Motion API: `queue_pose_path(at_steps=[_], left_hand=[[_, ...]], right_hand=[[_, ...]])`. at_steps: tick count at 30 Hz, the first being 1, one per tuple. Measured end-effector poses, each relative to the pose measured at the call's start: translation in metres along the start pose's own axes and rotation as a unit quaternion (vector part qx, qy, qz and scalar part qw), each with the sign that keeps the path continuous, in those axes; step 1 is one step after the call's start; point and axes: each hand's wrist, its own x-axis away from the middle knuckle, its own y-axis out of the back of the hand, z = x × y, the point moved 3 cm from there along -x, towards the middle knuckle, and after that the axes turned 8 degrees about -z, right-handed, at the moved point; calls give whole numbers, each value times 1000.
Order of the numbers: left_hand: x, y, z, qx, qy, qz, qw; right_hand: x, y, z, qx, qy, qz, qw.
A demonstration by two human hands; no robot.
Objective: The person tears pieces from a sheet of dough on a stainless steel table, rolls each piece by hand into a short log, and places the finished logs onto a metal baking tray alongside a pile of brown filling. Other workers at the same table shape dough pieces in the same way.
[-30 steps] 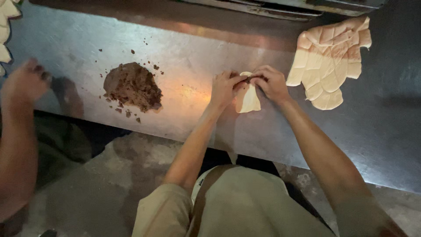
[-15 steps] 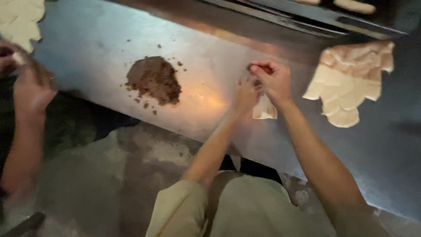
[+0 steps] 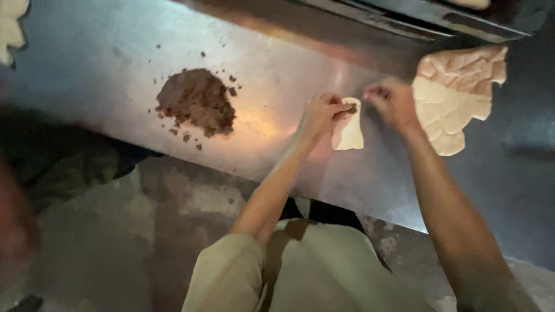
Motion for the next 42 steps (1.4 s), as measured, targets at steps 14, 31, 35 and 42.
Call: queue_pose_path(at_steps=[14,31,35,42], left_hand=[[-30,-21,-2,-149,-11,95,984],[-14,-14,-10,7,-38,50,998],[1,-11,-19,-38,-69,11,997],[33,-10,-34,-90,-109,-41,989]], right_hand=[[35,-20,-46,-38,64,-17,997],[29,-26,-40,-27,121,63,990],[40,-24,-24,3,128,52,990],[73,-22,-7,93,193,-23,976]])
